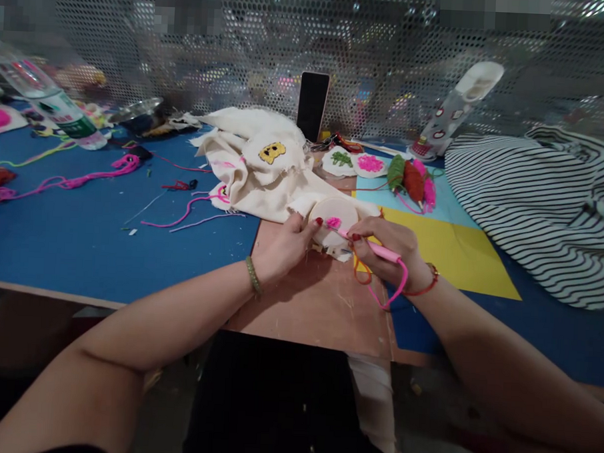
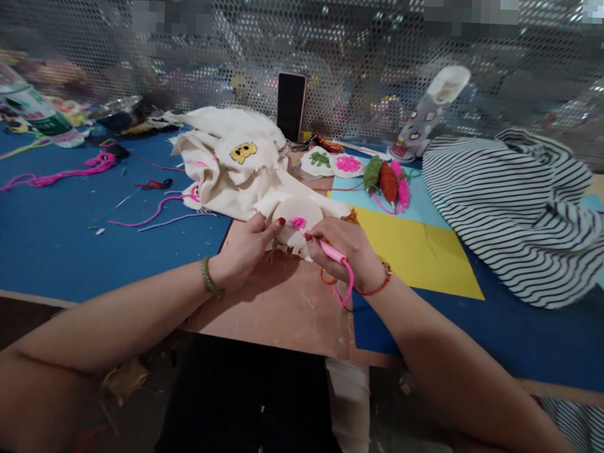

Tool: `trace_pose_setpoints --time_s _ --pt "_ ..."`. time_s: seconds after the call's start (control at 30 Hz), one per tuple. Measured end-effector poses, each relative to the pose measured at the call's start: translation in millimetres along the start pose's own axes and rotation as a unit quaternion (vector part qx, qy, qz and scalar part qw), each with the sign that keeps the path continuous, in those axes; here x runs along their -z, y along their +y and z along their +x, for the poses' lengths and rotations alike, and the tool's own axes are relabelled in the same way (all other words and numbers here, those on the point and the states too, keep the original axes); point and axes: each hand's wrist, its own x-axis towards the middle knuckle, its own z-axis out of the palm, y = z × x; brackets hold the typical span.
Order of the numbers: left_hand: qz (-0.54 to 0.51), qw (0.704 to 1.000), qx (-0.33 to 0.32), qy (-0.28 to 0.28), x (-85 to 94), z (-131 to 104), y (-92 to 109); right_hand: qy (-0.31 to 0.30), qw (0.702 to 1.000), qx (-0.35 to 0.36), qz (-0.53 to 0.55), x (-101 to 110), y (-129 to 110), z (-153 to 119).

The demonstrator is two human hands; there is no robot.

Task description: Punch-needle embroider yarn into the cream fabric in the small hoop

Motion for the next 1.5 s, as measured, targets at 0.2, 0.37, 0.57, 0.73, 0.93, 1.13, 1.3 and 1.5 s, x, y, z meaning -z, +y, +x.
trace_pose_setpoints --time_s 0.2,0.37,0.57,0.73,0.93,1.13,1.3,1.5 --pt "-0.011 1.0 0.008 -0.02 -0.2 -0.6 0.5 -0.012 1.0 0.008 -0.014 -1.3 -1.9 1.1" --pt "-0.036 0.999 0.008 -0.022 -4.2 -0.8 9.0 0.048 0.999 -0.008 0.021 6.5 -4.0 -0.6" --pt "-0.032 0.999 0.005 -0.021 -3.8 -3.0 8.5 0.024 0.999 -0.011 0.026 6.1 -2.5 -0.6" --pt "0.018 1.0 0.004 -0.007 -0.1 -1.7 1.0 -0.003 1.0 -0.021 0.0 -0.7 -2.7 -0.1" --pt "-0.007 0.999 0.003 -0.037 -1.6 0.5 -0.9 -0.006 1.0 0.002 -0.005 -2.2 -3.0 0.2" --pt "0.004 1.0 0.003 -0.02 -2.9 -3.4 10.4 0.035 0.999 -0.015 0.028 10.4 -5.6 0.1" --pt "0.019 0.999 -0.003 -0.029 -1.2 -2.5 8.8 0.025 0.999 -0.008 0.022 8.9 -3.7 0.0" --pt "0.02 0.998 -0.013 -0.051 -1.0 -0.3 0.2 -0.003 1.0 -0.011 0.004 1.6 -1.1 -0.2"
